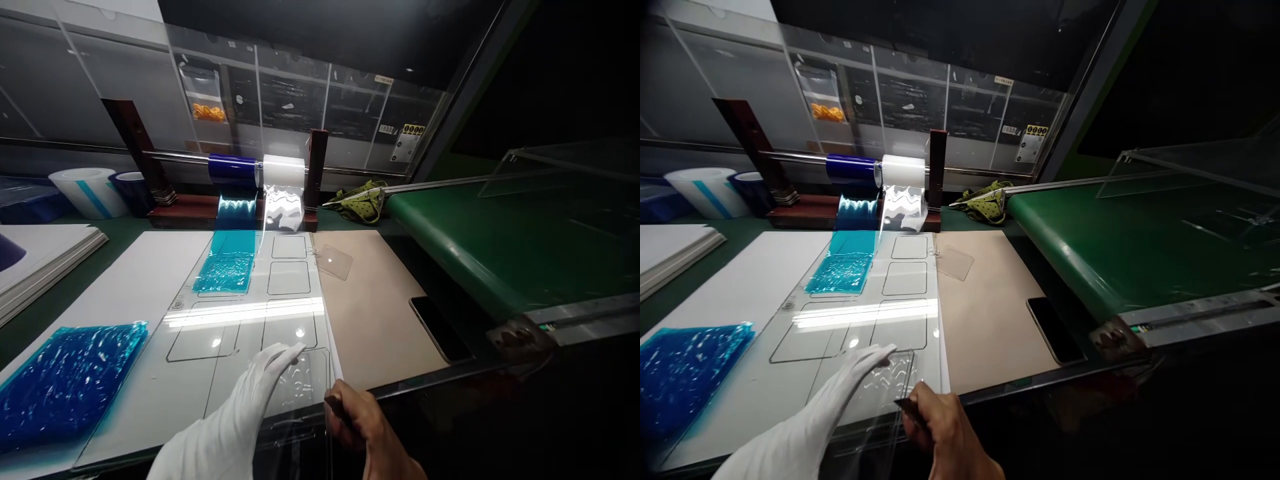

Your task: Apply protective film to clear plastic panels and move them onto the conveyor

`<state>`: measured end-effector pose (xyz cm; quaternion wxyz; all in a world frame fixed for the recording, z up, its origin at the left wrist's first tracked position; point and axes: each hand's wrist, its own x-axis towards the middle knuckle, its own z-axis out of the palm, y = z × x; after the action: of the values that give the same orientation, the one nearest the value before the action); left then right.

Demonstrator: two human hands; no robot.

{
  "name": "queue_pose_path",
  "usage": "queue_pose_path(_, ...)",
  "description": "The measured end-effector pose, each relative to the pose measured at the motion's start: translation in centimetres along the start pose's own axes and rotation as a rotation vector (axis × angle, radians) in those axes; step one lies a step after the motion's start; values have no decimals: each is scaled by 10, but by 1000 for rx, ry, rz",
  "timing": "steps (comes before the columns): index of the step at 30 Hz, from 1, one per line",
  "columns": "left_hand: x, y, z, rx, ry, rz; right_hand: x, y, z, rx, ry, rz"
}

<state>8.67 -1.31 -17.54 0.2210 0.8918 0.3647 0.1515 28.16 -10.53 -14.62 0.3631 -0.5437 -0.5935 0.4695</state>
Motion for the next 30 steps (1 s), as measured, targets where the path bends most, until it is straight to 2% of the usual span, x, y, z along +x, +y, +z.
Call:
queue_pose_path(8, 21, 14, 5, 31, -40, 44, 1, 37, -6, 92, 26, -18)
queue_pose_path(14, 38, 26, 8, 29, -64, 70, -11, 41, -11, 136, 146, -104)
queue_pose_path(17, 43, 31, 10, 30, -33, 50, -12, 42, -14, 195, 138, -161)
queue_pose_path(21, 45, 38, 12, 60, 18, 27, -13, 46, -13, 193, 147, -147)
queue_pose_path(23, 43, 43, 8, 70, 56, 66, -14, 49, -12, 179, 235, -200)
queue_pose_path(25, 39, 50, 0, 130, 131, 107, -15, 52, -17, 115, 450, -269)
queue_pose_path(27, 35, 57, -7, 262, 248, 113, -11, 57, -32, -46, 639, -281)
queue_pose_path(28, 32, 59, -9, 334, 311, 91, -6, 61, -43, -189, 675, -253)
queue_pose_path(30, 25, 60, -9, 404, 417, 2, 10, 73, -68, -532, 632, -144)
